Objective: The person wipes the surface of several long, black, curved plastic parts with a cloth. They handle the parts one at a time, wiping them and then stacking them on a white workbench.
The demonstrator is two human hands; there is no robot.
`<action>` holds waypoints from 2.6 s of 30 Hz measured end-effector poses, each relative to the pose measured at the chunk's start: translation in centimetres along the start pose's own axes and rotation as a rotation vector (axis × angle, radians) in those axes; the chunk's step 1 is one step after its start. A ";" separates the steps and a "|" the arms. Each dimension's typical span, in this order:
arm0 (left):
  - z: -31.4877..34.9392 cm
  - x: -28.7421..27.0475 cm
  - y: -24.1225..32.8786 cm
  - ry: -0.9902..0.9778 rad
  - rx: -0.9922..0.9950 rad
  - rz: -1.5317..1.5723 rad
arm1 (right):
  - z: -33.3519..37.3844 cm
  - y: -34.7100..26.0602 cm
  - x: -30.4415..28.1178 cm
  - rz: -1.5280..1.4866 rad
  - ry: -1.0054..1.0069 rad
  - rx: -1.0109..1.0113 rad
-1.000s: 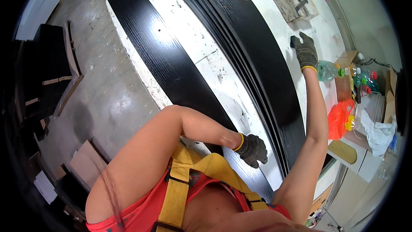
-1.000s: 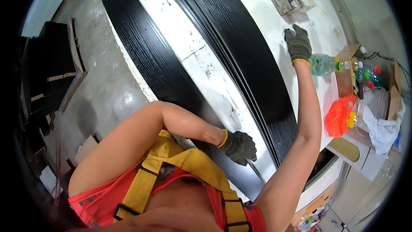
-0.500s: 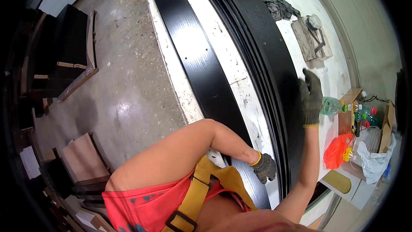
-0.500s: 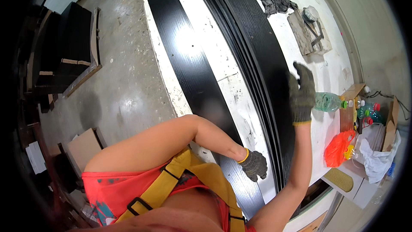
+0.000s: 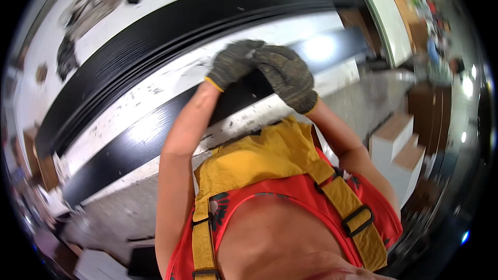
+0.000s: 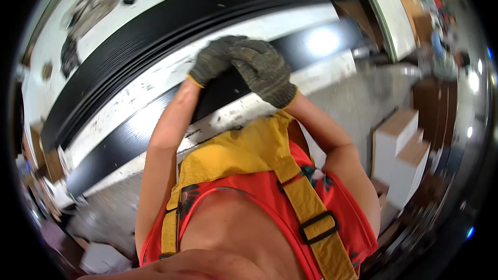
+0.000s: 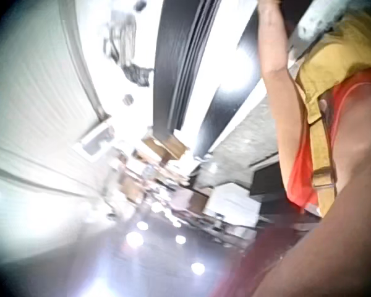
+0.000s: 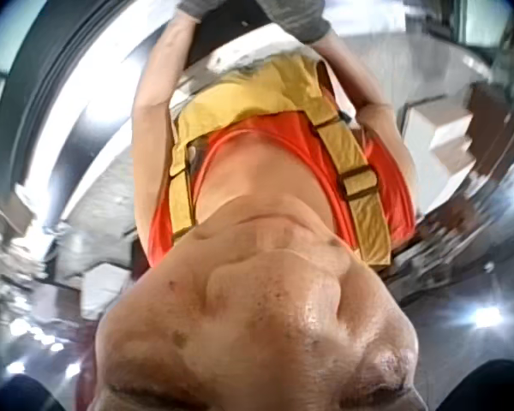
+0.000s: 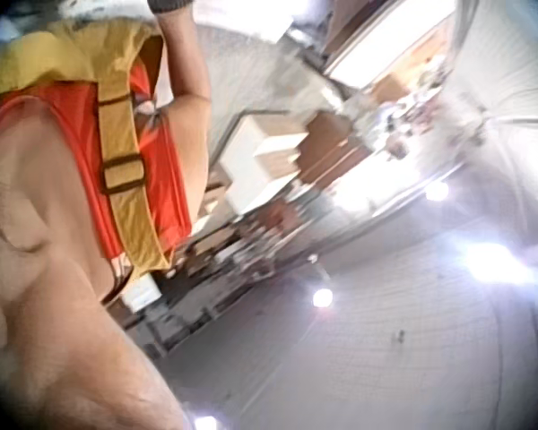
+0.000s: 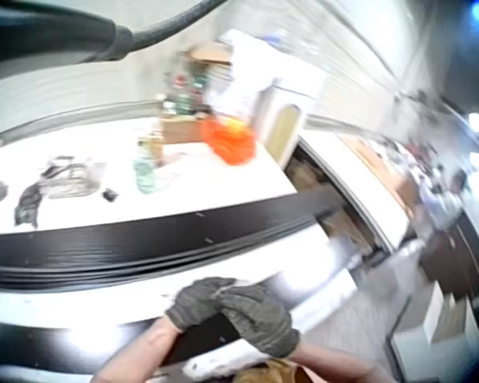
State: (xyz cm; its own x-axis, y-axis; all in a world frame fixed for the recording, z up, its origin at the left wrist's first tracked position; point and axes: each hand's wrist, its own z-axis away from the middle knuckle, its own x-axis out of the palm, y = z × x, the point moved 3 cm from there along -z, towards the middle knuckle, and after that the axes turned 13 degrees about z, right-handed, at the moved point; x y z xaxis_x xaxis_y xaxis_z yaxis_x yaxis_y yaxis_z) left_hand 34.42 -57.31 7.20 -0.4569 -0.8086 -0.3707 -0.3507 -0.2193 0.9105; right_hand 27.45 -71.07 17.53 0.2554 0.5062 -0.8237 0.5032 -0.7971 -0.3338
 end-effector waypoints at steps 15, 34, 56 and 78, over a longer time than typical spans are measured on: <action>6.5 -7.1 5.8 0.687 -0.071 0.345 | 6.0 -0.4 1.2 -0.395 0.016 -0.091; 66.1 -24.5 3.6 2.163 -0.570 -0.689 | 2.8 -11.6 8.1 -0.338 -0.259 -0.292; 86.7 -53.6 -18.2 1.526 -0.450 -0.601 | 5.6 -29.9 14.3 -0.185 -0.420 0.155; 89.1 -52.3 -16.7 1.410 -0.824 -0.519 | -1.1 -29.2 16.8 0.264 -0.264 -0.239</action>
State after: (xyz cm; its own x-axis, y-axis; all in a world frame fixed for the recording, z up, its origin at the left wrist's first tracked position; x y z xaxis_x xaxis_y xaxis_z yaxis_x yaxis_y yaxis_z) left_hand -8.67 37.28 -4.93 0.7378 -0.2869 -0.6110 0.4704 -0.4307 0.7702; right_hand 17.99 -38.92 13.96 0.1965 0.1692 -0.9658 0.6341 -0.7732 -0.0065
